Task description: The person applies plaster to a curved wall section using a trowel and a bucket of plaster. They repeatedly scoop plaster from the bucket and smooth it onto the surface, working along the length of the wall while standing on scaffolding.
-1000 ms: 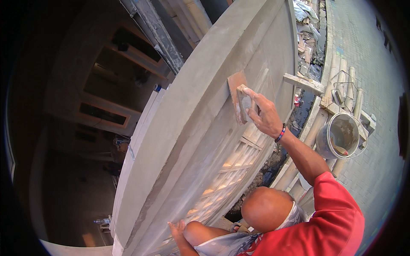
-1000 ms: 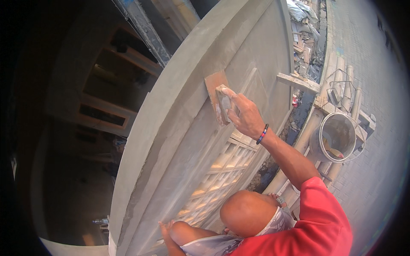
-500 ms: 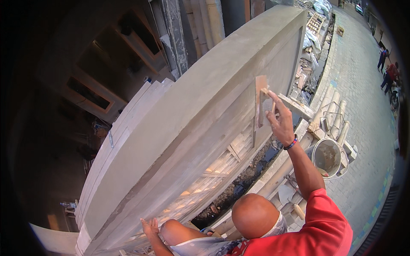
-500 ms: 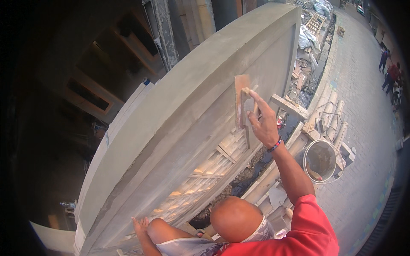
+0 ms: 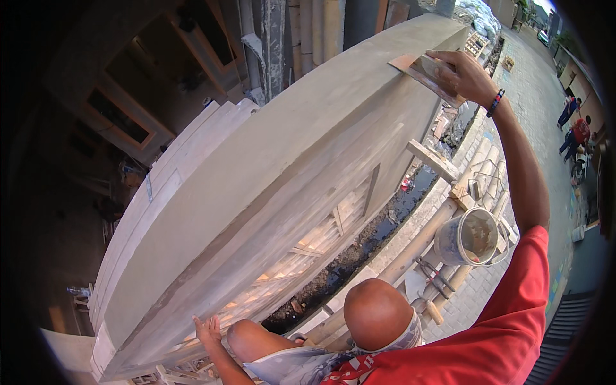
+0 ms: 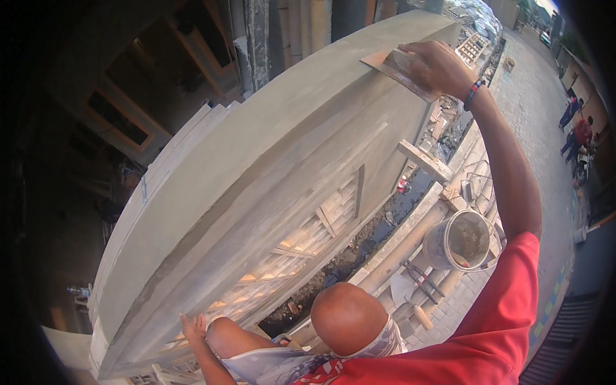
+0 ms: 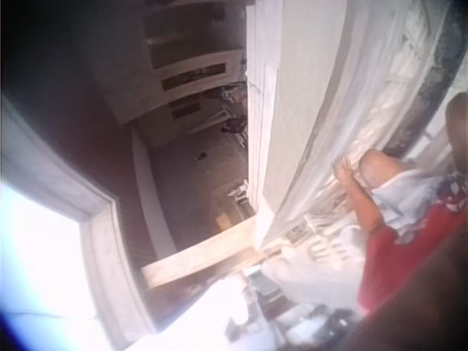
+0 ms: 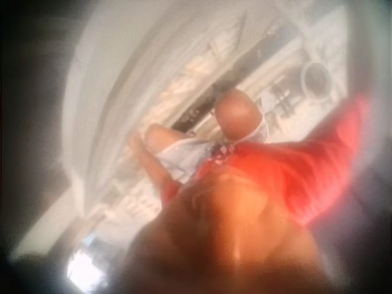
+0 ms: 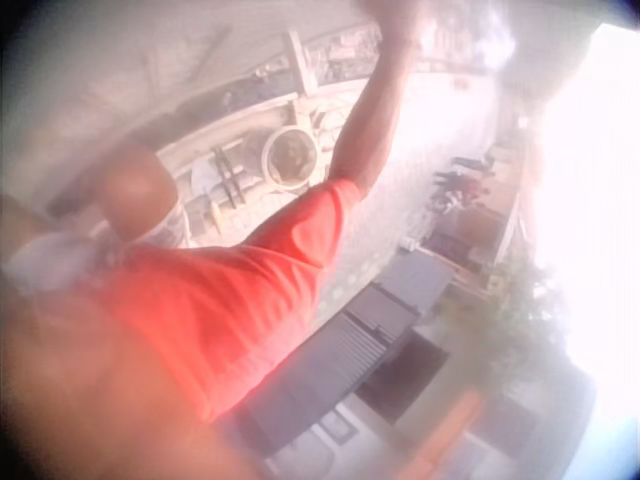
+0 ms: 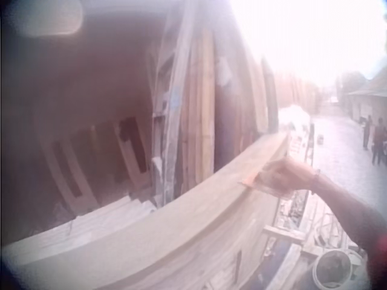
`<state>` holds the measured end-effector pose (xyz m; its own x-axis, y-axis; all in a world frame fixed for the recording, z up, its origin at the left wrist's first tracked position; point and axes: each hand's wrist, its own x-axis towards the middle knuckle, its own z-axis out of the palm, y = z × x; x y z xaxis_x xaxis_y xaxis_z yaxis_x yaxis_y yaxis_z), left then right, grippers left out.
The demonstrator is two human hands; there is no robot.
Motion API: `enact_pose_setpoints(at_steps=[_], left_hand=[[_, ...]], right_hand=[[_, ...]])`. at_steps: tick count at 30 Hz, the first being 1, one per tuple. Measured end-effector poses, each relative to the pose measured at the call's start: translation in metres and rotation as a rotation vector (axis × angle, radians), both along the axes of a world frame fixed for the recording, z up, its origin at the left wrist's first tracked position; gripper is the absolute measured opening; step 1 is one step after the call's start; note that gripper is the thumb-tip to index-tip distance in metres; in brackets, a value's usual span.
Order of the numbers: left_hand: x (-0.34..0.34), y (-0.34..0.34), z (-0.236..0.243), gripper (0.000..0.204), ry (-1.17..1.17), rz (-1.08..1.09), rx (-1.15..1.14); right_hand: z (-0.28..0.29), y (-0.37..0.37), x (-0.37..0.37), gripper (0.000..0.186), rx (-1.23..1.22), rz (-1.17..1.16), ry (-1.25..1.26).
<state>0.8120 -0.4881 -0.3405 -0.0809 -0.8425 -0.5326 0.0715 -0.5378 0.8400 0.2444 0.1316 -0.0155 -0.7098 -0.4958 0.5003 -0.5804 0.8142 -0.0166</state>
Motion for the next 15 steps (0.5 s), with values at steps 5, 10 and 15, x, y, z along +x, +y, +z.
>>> enact_pose_setpoints(at_steps=[5, 10, 15], left_hand=[[0.008, -0.010, -0.001, 0.089, 0.028, -0.005, 0.040], [0.003, -0.002, -0.003, 0.087, -0.001, -0.014, 0.008], [0.005, -0.003, 0.004, 0.091, -0.026, -0.005, -0.025]], right_hand=[[0.004, -0.047, 0.045, 0.041, -0.027, 0.102, -0.141], [0.009, -0.107, 0.112, 0.048, -0.027, 0.456, -0.194], [-0.001, -0.087, 0.119, 0.053, -0.547, 0.369, -0.199]])
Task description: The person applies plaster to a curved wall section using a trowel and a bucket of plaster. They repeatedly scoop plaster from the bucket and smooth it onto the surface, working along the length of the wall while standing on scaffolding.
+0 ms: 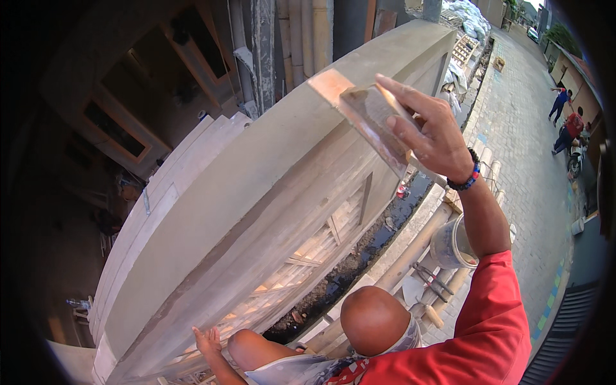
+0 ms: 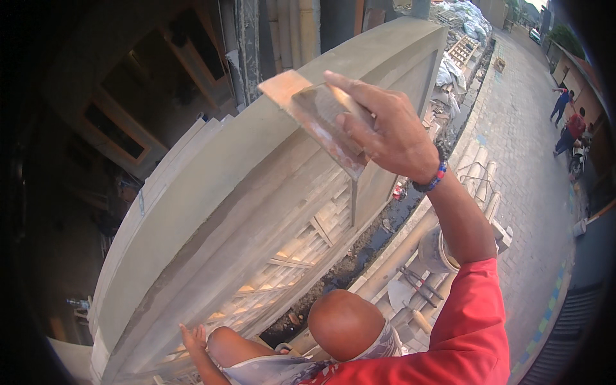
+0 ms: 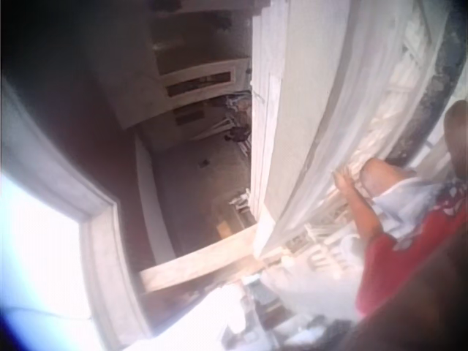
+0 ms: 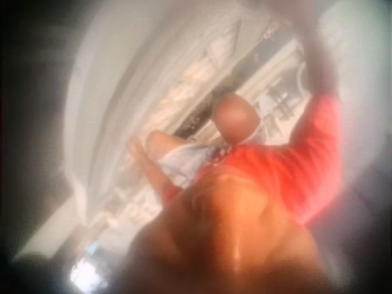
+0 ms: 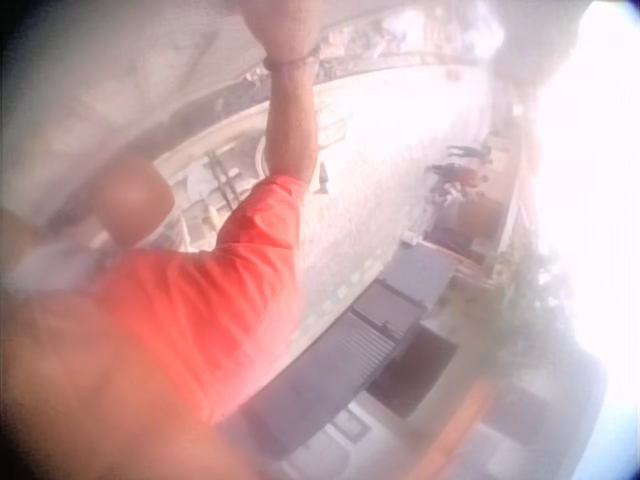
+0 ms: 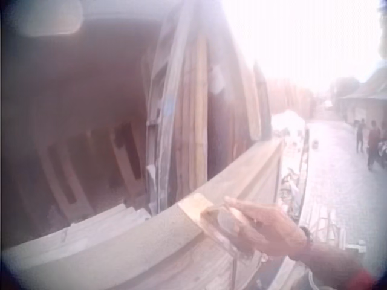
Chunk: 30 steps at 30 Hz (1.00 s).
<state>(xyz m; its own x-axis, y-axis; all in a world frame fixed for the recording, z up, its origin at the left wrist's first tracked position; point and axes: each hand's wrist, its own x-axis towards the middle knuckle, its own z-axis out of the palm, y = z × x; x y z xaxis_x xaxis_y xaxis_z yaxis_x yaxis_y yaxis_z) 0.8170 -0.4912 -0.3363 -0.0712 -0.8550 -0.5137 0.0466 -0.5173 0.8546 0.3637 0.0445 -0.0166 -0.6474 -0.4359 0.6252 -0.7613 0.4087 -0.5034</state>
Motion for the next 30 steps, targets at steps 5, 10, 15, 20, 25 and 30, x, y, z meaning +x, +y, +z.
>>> enact_pose_setpoints(at_steps=[5, 10, 15, 20, 25, 30], left_hand=[[-0.010, 0.000, -0.013, 0.094, 0.023, 0.000, 0.055], [-0.005, 0.005, -0.001, 0.087, 0.036, -0.002, 0.029], [0.000, 0.000, -0.005, 0.084, 0.014, -0.001, 0.013], [0.001, 0.002, -0.005, 0.085, 0.030, 0.005, 0.032], [-0.001, 0.011, 0.002, 0.086, 0.035, -0.023, 0.004], [-0.006, 0.010, -0.008, 0.086, 0.047, 0.027, 0.002]], right_hand=[[-0.102, 0.059, -0.066, 0.059, -0.590, -0.404, -0.267], [-0.132, 0.026, -0.095, 0.060, -0.588, -0.435, -0.115], [-0.148, -0.020, -0.087, 0.064, -0.526, -0.505, 0.011], [-0.205, -0.001, -0.046, 0.064, -0.416, -0.474, -0.085], [-0.135, -0.010, -0.065, 0.062, -0.624, -0.412, -0.066], [-0.179, -0.036, -0.037, 0.060, -0.427, -0.429, 0.006]])
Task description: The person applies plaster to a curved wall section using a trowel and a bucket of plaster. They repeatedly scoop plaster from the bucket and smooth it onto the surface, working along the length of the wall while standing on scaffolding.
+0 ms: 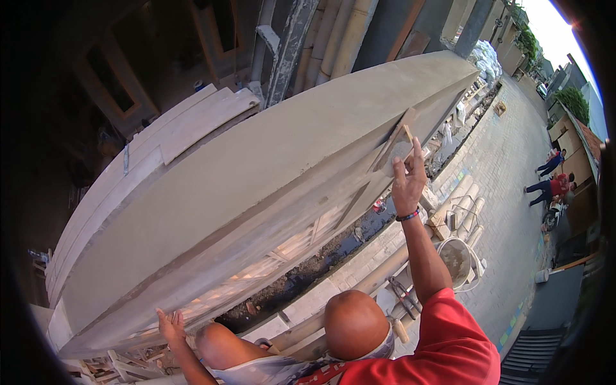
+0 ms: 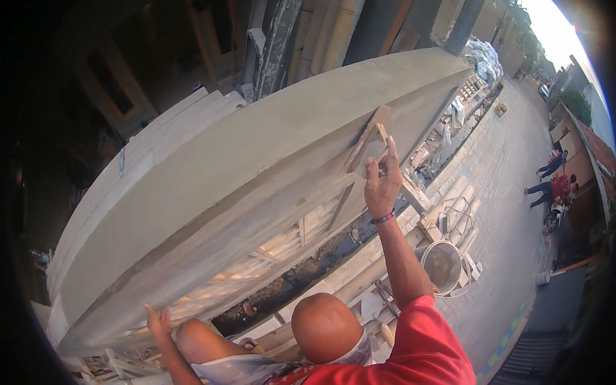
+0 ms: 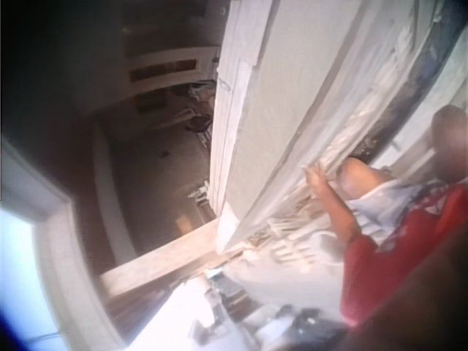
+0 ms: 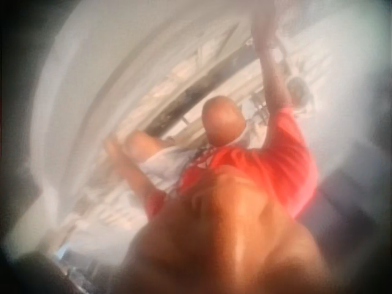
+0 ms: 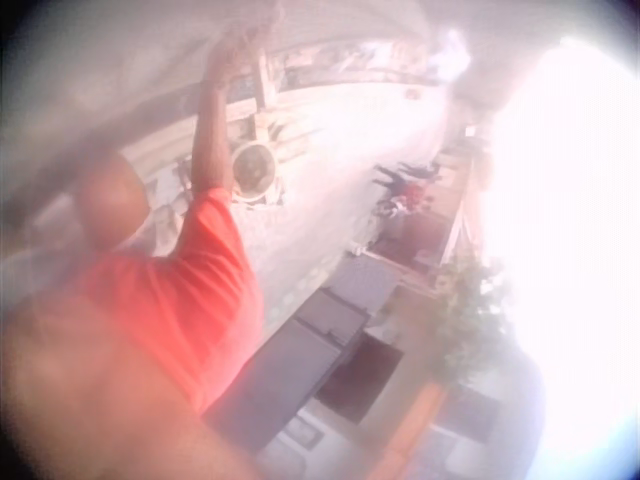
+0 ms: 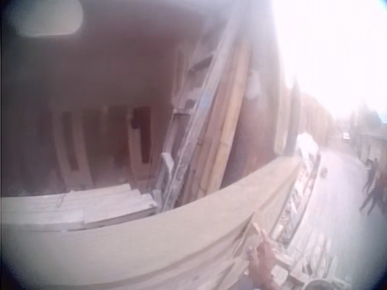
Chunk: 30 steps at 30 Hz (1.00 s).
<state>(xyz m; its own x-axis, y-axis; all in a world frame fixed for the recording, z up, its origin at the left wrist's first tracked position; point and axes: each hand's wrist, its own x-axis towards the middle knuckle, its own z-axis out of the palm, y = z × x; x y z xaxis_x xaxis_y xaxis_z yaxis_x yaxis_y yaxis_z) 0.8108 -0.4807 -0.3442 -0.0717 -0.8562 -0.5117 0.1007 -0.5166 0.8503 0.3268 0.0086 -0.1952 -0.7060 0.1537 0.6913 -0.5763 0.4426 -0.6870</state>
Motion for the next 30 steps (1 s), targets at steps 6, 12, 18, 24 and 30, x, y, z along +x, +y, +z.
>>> enact_pose_setpoints(at_steps=[6, 12, 18, 24, 30], left_hand=[[0.006, -0.001, 0.005, 0.089, 0.027, -0.030, 0.016], [-0.003, 0.000, -0.002, 0.089, -0.007, 0.042, 0.005], [0.006, 0.000, -0.002, 0.090, -0.010, 0.033, 0.004], [-0.001, -0.001, -0.004, 0.089, 0.012, 0.058, 0.028], [-0.003, 0.008, 0.007, 0.090, -0.005, 0.051, 0.008]], right_hand=[[0.022, 0.029, 0.004, 0.057, -0.144, -0.019, -0.092], [0.016, -0.011, -0.012, 0.055, -0.162, 0.047, -0.025], [-0.003, -0.005, 0.034, 0.055, -0.264, 0.091, -0.139], [0.039, -0.038, 0.021, 0.054, -0.159, 0.064, -0.043], [0.001, -0.031, 0.072, 0.053, -0.276, 0.183, -0.104]])
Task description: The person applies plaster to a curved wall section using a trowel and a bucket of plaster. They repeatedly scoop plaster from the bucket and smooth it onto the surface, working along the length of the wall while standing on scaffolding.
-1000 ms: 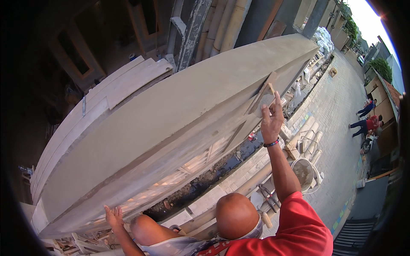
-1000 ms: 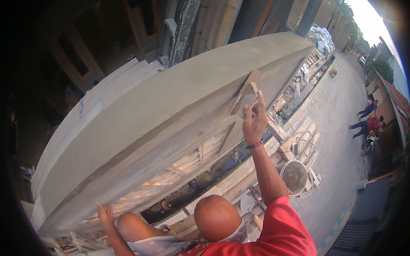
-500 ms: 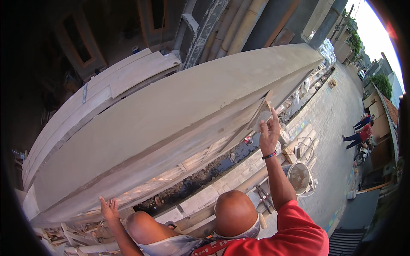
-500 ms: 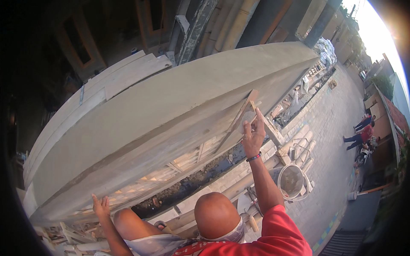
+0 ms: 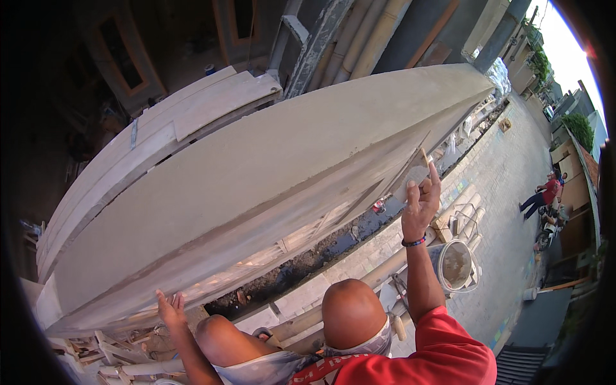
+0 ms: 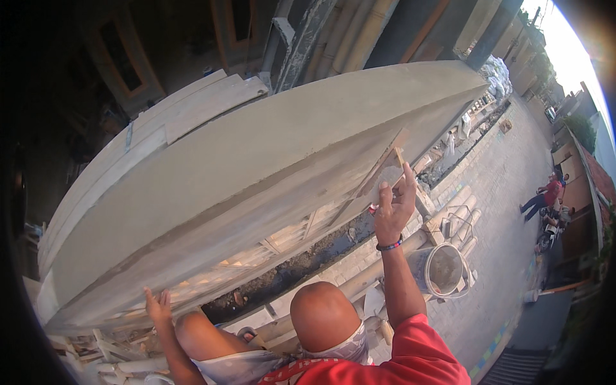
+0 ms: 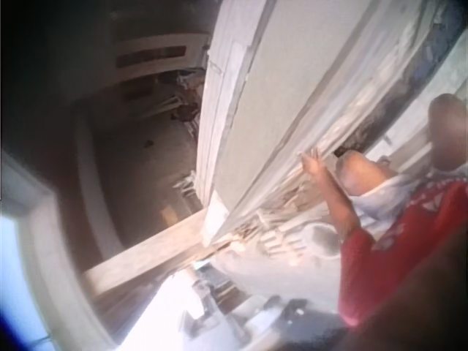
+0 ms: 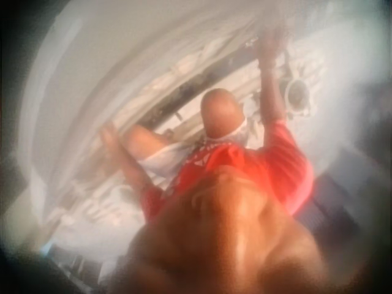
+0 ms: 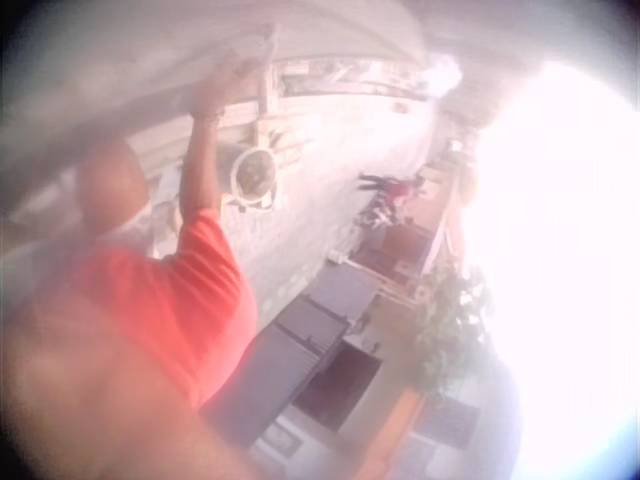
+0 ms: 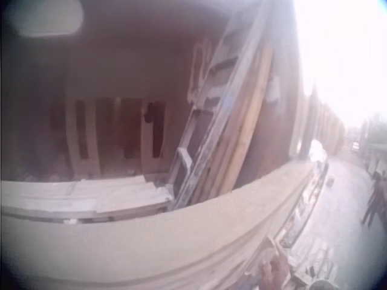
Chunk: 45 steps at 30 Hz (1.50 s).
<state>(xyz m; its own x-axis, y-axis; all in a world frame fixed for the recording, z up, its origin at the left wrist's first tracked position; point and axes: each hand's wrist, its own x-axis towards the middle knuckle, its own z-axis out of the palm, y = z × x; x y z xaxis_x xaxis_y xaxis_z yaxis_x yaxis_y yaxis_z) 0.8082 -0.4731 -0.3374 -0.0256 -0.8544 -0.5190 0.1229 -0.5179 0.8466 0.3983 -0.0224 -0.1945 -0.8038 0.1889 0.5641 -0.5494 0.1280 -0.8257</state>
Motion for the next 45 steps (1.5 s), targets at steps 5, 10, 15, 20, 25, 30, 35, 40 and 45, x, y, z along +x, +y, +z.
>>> enact_pose_setpoints(at_steps=[5, 10, 15, 20, 25, 30, 35, 40, 45], left_hand=[[-0.005, 0.005, 0.007, 0.092, 0.014, -0.055, 0.006], [-0.008, 0.012, 0.015, 0.092, 0.000, -0.020, -0.004], [-0.003, 0.009, 0.020, 0.087, -0.002, -0.089, -0.014], [-0.010, 0.009, 0.026, 0.087, 0.023, -0.104, 0.005], [0.007, -0.003, 0.017, 0.089, 0.066, -0.116, 0.033], [0.005, -0.002, 0.015, 0.087, 0.050, -0.117, 0.006], [-0.001, 0.005, 0.024, 0.085, 0.049, -0.116, 0.013], [-0.004, 0.013, 0.033, 0.087, -0.001, -0.127, -0.017], [-0.011, 0.016, 0.032, 0.087, -0.002, -0.140, -0.028]], right_hand=[[0.038, -0.036, -0.007, 0.055, 0.228, -0.075, 0.072], [-0.019, -0.029, 0.041, 0.058, 0.331, 0.045, 0.026], [0.031, -0.049, 0.032, 0.056, -0.029, 0.071, 0.061], [0.009, -0.067, 0.041, 0.057, 0.257, 0.054, 0.226], [-0.017, -0.048, 0.060, 0.058, 0.250, 0.096, 0.147], [0.025, -0.072, 0.035, 0.059, 0.133, 0.101, 0.224], [-0.043, -0.036, 0.083, 0.059, 0.408, 0.229, 0.079], [-0.057, 0.037, 0.073, 0.054, -0.368, 0.344, -0.530], [-0.067, 0.035, 0.042, 0.052, -0.649, 0.503, -0.634]])
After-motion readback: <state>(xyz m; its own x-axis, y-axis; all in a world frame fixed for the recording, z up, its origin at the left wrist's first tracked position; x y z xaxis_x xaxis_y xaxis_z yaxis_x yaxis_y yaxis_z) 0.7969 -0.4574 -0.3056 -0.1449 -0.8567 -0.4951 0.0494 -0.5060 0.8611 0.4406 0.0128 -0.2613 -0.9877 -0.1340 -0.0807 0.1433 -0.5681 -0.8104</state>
